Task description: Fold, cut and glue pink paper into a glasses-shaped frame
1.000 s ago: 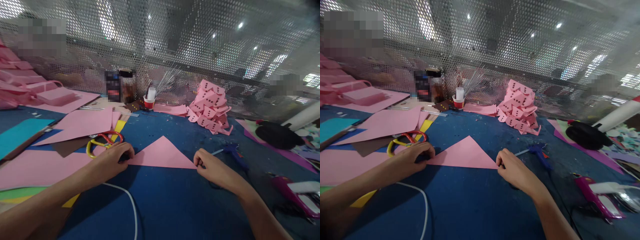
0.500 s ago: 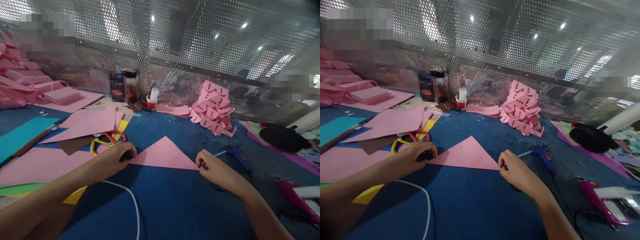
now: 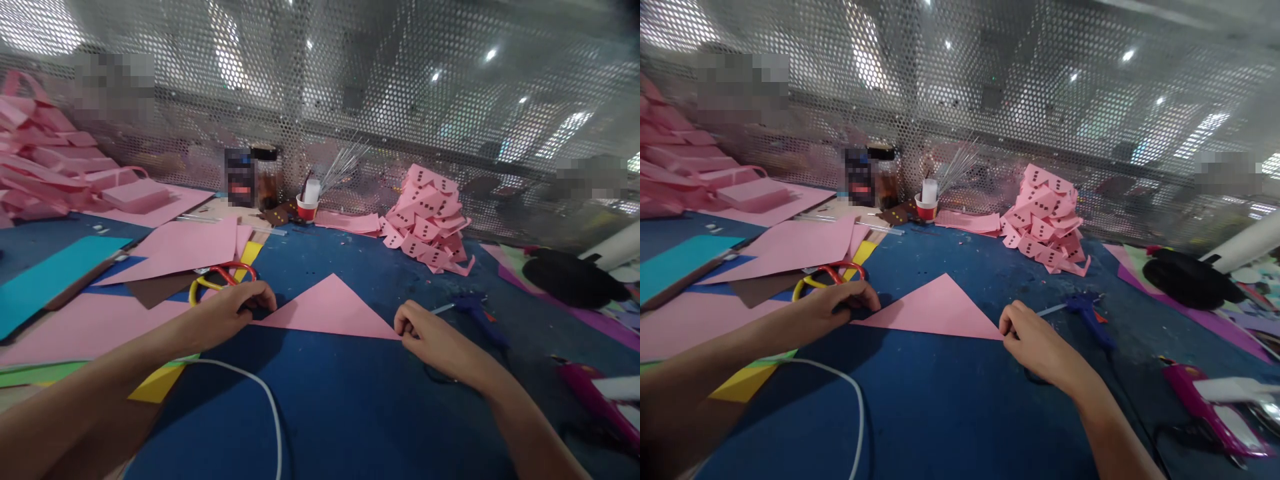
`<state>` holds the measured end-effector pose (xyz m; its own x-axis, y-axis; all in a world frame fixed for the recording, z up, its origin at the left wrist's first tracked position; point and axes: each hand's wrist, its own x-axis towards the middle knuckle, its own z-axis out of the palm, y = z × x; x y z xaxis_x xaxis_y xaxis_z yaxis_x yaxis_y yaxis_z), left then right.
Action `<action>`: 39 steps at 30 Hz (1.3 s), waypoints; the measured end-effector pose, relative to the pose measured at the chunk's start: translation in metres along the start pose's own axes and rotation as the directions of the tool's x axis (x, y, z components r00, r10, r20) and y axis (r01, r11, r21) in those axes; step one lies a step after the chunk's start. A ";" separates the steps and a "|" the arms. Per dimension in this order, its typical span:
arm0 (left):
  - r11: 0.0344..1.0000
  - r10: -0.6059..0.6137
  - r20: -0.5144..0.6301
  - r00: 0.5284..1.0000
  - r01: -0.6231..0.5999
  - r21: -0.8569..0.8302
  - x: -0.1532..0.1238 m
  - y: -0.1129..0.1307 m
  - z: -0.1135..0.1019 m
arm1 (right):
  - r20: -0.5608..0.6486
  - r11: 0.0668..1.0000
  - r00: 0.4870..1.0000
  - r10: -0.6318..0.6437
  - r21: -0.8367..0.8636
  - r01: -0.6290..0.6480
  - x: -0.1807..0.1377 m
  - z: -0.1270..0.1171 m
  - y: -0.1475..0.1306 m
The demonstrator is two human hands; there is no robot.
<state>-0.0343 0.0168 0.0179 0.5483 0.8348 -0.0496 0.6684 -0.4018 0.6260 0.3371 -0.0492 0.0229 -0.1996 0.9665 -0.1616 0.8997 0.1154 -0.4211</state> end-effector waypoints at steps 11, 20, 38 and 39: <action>0.931 0.361 -0.143 0.922 -0.364 0.005 -0.006 0.022 0.033 | -0.201 0.945 0.930 -0.308 0.050 0.323 -0.001 0.005 -0.034; 0.898 0.421 -0.091 0.903 -0.400 0.181 -0.003 0.019 0.045 | -0.167 0.905 0.889 -0.426 -0.079 0.419 0.011 0.029 -0.035; 0.819 0.490 -0.107 0.865 -0.415 0.397 0.009 0.035 0.054 | -0.174 0.756 0.796 -0.580 -0.480 0.445 0.008 0.036 -0.042; 0.808 0.495 -0.095 0.863 -0.418 0.416 0.009 0.035 0.054 | -0.173 0.752 0.795 -0.581 -0.486 0.445 0.008 0.036 -0.042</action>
<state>0.0209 -0.0104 -0.0028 0.7565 0.5578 0.3414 0.5201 -0.8297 0.2030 0.2834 -0.0544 0.0068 -0.6148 0.7409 0.2706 0.7768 0.6282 0.0450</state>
